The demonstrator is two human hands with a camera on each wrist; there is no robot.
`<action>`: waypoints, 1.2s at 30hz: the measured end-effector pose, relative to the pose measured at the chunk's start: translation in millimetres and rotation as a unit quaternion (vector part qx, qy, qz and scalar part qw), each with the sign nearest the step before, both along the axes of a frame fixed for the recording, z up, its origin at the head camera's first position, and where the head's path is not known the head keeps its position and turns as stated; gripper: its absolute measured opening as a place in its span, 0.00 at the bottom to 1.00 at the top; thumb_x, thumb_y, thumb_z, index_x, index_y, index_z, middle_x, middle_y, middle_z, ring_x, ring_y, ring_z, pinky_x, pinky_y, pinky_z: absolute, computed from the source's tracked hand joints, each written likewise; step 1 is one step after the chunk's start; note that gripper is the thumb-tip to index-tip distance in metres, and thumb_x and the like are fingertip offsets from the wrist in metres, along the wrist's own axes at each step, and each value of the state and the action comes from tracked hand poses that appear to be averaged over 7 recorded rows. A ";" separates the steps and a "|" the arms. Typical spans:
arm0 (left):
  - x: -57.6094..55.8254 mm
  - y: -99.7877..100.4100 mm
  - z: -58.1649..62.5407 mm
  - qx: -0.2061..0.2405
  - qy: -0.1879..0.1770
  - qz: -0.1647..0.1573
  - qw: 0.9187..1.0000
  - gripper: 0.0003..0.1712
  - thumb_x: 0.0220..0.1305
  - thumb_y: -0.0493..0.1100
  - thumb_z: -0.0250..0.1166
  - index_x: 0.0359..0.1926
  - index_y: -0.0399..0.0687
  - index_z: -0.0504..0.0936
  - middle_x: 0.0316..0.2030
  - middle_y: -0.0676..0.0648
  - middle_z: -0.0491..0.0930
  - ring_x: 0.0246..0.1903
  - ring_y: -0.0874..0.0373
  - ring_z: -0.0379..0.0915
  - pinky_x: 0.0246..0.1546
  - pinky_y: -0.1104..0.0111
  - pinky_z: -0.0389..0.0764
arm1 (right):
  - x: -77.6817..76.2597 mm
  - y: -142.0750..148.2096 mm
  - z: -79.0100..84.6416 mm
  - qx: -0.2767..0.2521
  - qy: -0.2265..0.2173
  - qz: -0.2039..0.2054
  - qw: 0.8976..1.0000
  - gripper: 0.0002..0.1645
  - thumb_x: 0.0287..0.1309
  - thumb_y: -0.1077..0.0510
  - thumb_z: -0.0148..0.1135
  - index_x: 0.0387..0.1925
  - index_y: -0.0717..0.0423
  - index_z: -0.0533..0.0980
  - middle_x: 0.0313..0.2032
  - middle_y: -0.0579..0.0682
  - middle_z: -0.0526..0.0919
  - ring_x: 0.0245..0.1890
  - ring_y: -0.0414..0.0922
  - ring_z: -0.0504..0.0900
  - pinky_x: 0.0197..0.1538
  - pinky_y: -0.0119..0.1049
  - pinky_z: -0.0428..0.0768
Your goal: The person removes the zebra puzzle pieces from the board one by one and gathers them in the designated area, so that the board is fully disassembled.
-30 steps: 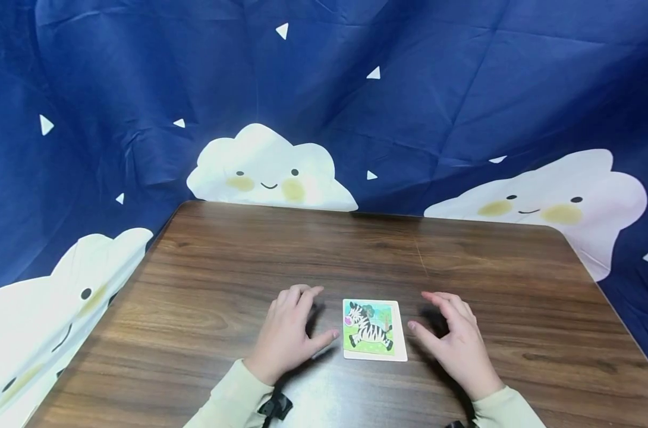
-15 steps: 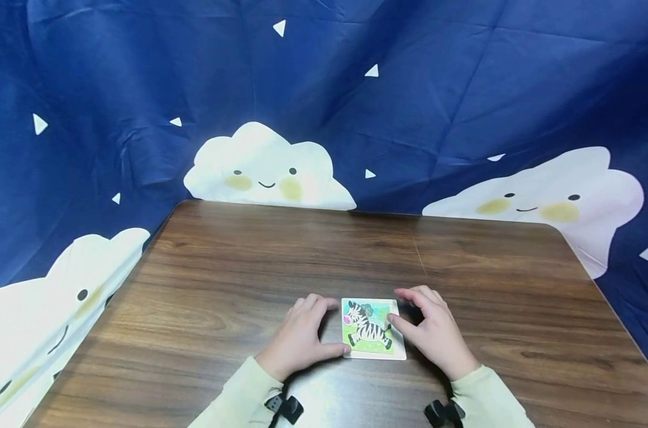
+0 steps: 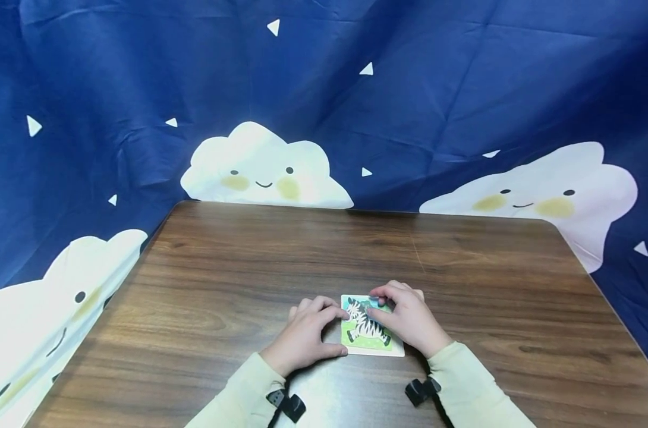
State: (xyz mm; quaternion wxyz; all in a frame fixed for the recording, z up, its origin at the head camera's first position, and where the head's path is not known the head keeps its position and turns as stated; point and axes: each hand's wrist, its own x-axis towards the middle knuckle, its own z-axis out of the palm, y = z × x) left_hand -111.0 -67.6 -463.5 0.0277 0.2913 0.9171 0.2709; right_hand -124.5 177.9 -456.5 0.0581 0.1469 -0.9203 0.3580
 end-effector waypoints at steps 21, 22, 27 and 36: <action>-1.3 2.1 3.3 -0.033 0.016 -0.010 0.999 0.32 0.51 0.60 0.76 0.59 0.63 0.82 0.60 0.59 0.75 0.52 0.58 0.68 0.45 0.65 0.62 | -14.4 -29.8 5.0 0.075 -0.042 -0.001 0.996 0.07 0.54 0.60 0.68 0.37 0.50 0.83 0.25 0.39 0.71 0.28 0.37 0.71 0.40 0.41 0.60; -1.1 2.2 3.6 -0.034 0.018 -0.009 0.999 0.32 0.51 0.60 0.76 0.58 0.63 0.82 0.60 0.59 0.75 0.51 0.58 0.68 0.44 0.65 0.62 | -14.1 -29.9 5.4 0.076 -0.041 -0.001 0.996 0.06 0.54 0.60 0.68 0.36 0.50 0.83 0.25 0.39 0.71 0.28 0.37 0.71 0.40 0.41 0.60; -0.6 1.9 5.0 -0.042 0.024 -0.009 0.999 0.32 0.50 0.60 0.76 0.58 0.63 0.82 0.60 0.59 0.75 0.51 0.58 0.68 0.44 0.66 0.63 | -13.7 -30.1 6.5 0.076 -0.037 0.000 0.996 0.06 0.50 0.61 0.68 0.33 0.49 0.80 0.24 0.39 0.71 0.28 0.38 0.71 0.40 0.41 0.60; -3.3 2.5 7.0 -0.051 0.030 -0.008 0.998 0.32 0.51 0.61 0.75 0.58 0.63 0.83 0.60 0.59 0.76 0.50 0.59 0.69 0.43 0.67 0.63 | -17.1 -29.2 6.1 0.053 -0.038 0.001 0.998 0.06 0.51 0.61 0.68 0.33 0.50 0.79 0.29 0.41 0.75 0.31 0.39 0.75 0.41 0.42 0.59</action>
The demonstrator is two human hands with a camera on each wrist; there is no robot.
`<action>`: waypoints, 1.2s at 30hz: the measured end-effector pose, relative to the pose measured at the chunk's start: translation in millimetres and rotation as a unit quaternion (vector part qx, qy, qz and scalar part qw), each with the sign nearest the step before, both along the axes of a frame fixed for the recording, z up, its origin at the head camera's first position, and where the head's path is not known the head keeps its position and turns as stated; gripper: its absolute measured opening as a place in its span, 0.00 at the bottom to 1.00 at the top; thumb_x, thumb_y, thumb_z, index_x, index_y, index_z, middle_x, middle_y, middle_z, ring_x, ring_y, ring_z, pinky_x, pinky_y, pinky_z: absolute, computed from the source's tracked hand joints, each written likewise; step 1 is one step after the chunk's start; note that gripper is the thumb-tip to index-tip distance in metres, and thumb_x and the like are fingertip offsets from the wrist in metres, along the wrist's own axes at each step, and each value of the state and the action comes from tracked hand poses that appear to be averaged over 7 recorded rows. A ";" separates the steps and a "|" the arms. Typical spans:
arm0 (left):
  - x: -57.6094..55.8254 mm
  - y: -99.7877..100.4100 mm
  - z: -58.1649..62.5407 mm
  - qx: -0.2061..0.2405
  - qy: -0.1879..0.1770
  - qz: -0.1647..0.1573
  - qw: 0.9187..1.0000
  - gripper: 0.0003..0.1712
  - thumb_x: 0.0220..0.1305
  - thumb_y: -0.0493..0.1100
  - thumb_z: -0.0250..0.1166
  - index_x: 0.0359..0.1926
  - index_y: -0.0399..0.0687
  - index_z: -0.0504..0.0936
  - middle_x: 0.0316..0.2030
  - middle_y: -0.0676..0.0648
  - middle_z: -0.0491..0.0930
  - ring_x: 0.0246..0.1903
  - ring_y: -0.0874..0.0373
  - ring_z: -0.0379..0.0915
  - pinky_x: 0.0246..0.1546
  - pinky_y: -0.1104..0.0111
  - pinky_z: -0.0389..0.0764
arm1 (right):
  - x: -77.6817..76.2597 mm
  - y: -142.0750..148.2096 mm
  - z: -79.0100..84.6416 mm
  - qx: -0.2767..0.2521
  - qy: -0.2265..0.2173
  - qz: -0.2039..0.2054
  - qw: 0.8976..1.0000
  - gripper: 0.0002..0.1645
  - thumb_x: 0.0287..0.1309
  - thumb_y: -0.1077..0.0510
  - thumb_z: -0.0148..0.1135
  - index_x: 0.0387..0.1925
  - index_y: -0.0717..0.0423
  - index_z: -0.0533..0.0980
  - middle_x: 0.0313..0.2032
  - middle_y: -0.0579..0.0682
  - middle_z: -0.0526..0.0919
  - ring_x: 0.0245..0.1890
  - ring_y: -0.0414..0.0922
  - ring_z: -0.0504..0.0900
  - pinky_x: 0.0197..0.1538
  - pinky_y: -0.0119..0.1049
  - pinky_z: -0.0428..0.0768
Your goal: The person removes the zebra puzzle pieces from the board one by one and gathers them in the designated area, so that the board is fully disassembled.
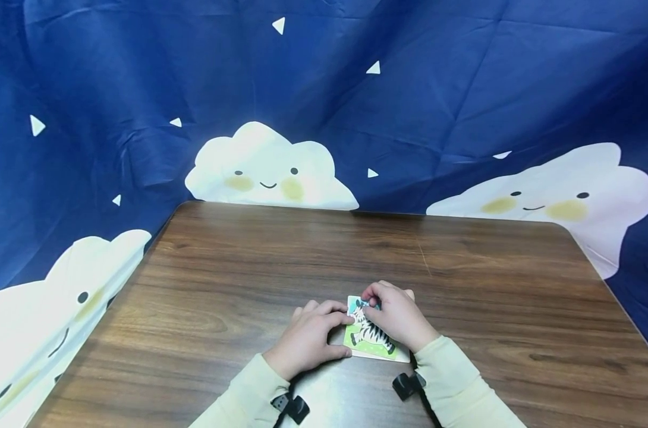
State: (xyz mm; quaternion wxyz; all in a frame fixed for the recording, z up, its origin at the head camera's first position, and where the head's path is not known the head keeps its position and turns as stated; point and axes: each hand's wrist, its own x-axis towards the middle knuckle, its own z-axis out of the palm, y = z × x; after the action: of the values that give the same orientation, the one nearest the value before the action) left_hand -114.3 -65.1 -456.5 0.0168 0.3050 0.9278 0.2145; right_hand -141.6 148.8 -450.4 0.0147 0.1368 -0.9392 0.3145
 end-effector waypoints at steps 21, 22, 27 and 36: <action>0.2 0.0 2.5 -0.002 -0.005 0.002 1.000 0.31 0.50 0.60 0.76 0.58 0.63 0.83 0.61 0.59 0.76 0.50 0.59 0.69 0.43 0.67 0.64 | -6.9 4.6 -4.2 -0.053 -0.030 0.002 0.998 0.07 0.55 0.64 0.66 0.35 0.52 0.84 0.34 0.44 0.84 0.30 0.38 0.75 0.36 0.34 0.74; -0.2 -0.2 2.8 -0.002 -0.004 0.002 1.000 0.31 0.50 0.60 0.76 0.58 0.63 0.83 0.61 0.59 0.76 0.50 0.59 0.70 0.43 0.67 0.64 | -7.3 4.5 -3.4 -0.053 -0.028 0.002 0.998 0.07 0.55 0.64 0.66 0.35 0.52 0.84 0.34 0.44 0.84 0.29 0.38 0.74 0.36 0.34 0.74; -1.5 -0.8 3.8 -0.006 0.000 0.000 1.000 0.31 0.51 0.61 0.75 0.58 0.64 0.83 0.61 0.59 0.76 0.50 0.59 0.69 0.43 0.66 0.64 | -7.9 3.9 -1.7 -0.047 -0.018 -0.002 0.999 0.06 0.54 0.64 0.67 0.34 0.51 0.84 0.33 0.43 0.84 0.28 0.38 0.74 0.35 0.34 0.73; -0.3 -1.2 4.2 -0.012 -0.003 0.001 1.000 0.31 0.51 0.62 0.75 0.58 0.64 0.83 0.62 0.59 0.76 0.49 0.59 0.70 0.43 0.67 0.65 | -6.1 4.0 -3.6 -0.064 -0.015 0.001 0.998 0.06 0.54 0.63 0.67 0.34 0.50 0.83 0.32 0.42 0.83 0.29 0.38 0.74 0.36 0.34 0.73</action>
State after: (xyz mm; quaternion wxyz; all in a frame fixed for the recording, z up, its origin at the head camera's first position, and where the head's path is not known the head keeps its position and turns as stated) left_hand -114.6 -66.3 -452.3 0.0230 0.3035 0.9304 0.2044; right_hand -147.7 152.7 -454.0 0.0094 0.1319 -0.9170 0.3763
